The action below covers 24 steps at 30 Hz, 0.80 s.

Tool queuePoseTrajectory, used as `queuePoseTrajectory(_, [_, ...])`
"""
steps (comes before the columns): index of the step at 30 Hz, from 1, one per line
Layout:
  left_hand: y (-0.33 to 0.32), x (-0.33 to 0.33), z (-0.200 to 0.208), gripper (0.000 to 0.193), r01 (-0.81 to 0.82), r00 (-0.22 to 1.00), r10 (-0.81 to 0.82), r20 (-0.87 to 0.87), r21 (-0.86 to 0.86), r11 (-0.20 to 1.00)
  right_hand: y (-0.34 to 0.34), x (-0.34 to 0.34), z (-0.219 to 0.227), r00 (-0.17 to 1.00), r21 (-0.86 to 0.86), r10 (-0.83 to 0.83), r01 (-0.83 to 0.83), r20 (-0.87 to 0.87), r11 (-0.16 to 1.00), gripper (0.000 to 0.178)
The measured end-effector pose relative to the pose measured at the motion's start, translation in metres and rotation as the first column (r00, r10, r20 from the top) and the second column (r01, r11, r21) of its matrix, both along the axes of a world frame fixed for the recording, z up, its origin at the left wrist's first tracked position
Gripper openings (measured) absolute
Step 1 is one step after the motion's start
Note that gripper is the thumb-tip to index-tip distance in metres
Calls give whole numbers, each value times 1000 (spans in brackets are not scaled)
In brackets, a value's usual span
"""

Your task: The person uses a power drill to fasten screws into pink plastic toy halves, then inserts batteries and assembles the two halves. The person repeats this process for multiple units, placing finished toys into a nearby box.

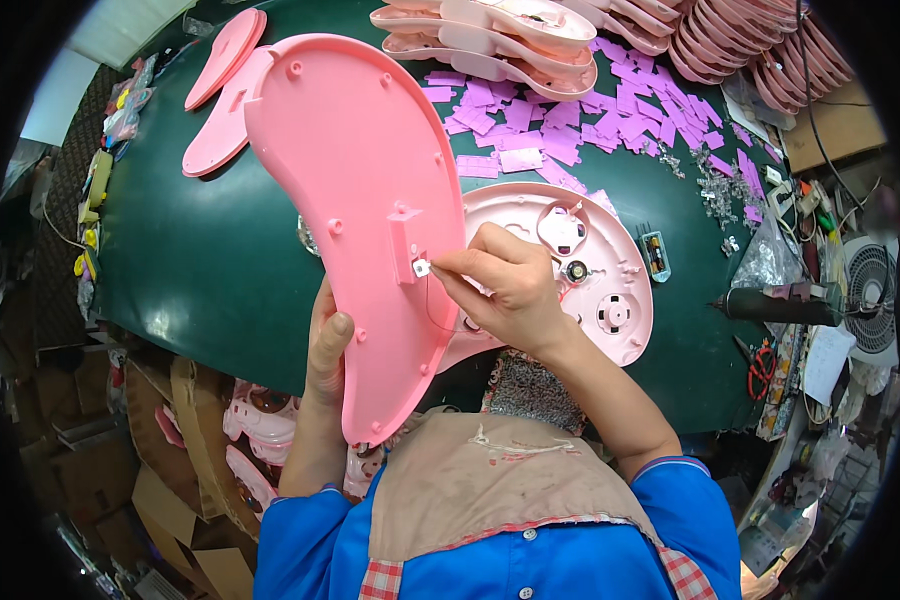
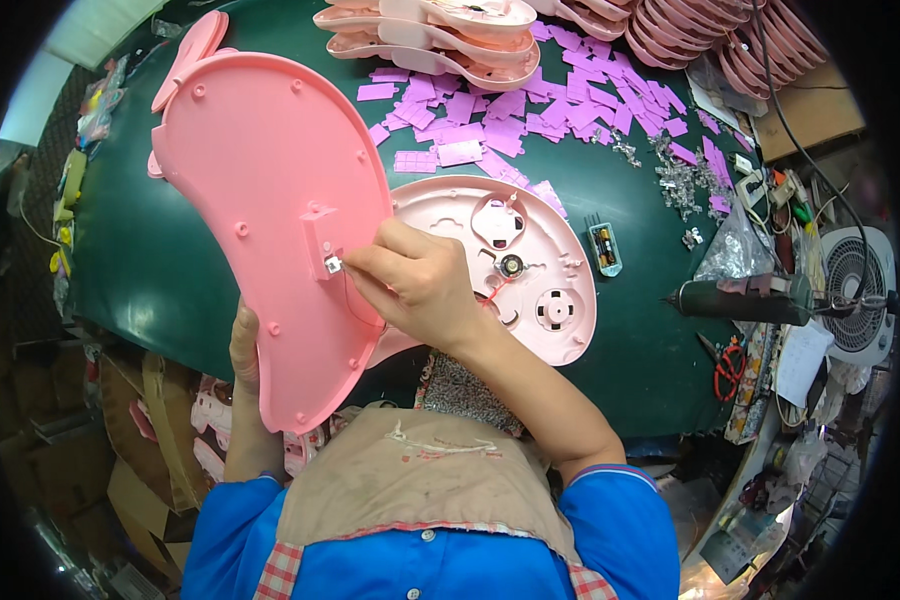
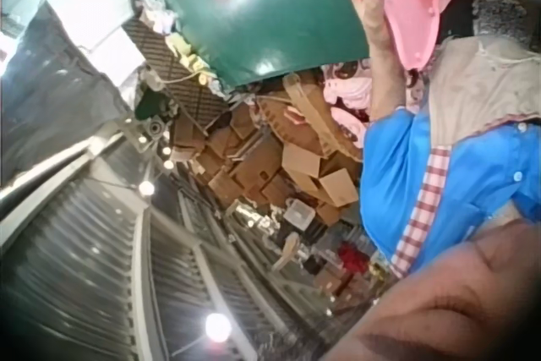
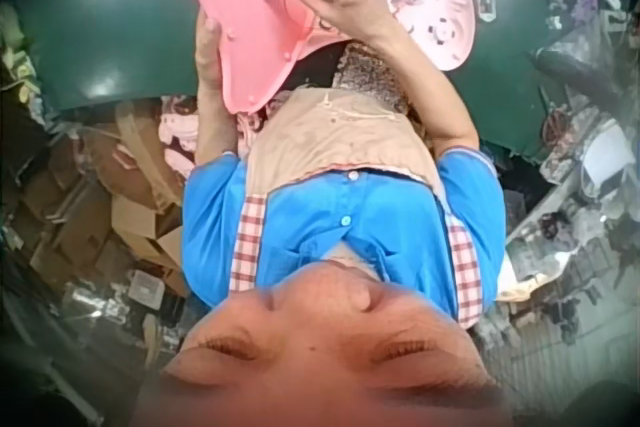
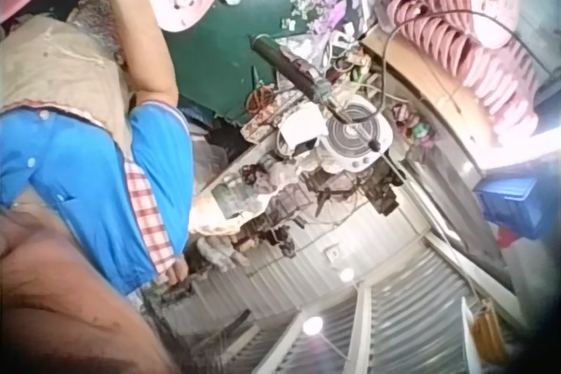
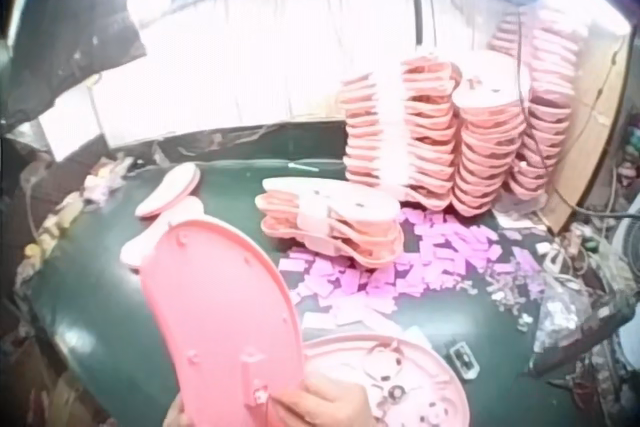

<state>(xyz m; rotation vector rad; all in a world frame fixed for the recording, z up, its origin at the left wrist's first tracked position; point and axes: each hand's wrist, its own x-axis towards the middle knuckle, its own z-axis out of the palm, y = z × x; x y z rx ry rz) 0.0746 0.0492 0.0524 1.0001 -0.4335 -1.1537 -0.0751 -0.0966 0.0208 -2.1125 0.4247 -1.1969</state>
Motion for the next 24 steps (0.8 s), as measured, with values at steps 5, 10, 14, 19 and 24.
queuePoseTrajectory(5, [3,8,-4,88,19,1000,-19,24,-18,1000,-4,7,-5,998,-194,25,-35,-50,980,17])
queuePoseTrajectory(10, [-3,18,-5,95,133,963,-139,229,42,990,-4,5,-6,993,56,112,-109,-48,992,15])
queuePoseTrajectory(14, [0,17,-23,108,221,953,-222,207,26,975,0,7,-6,981,190,191,-179,-46,965,14])
queuePoseTrajectory(19, [-8,32,-26,112,398,889,-380,254,-19,917,4,3,-4,948,395,315,-275,-41,877,13])
queuePoseTrajectory(24, [-1,26,-25,100,245,930,-222,294,-45,968,7,-3,-24,917,594,382,-374,120,712,14])
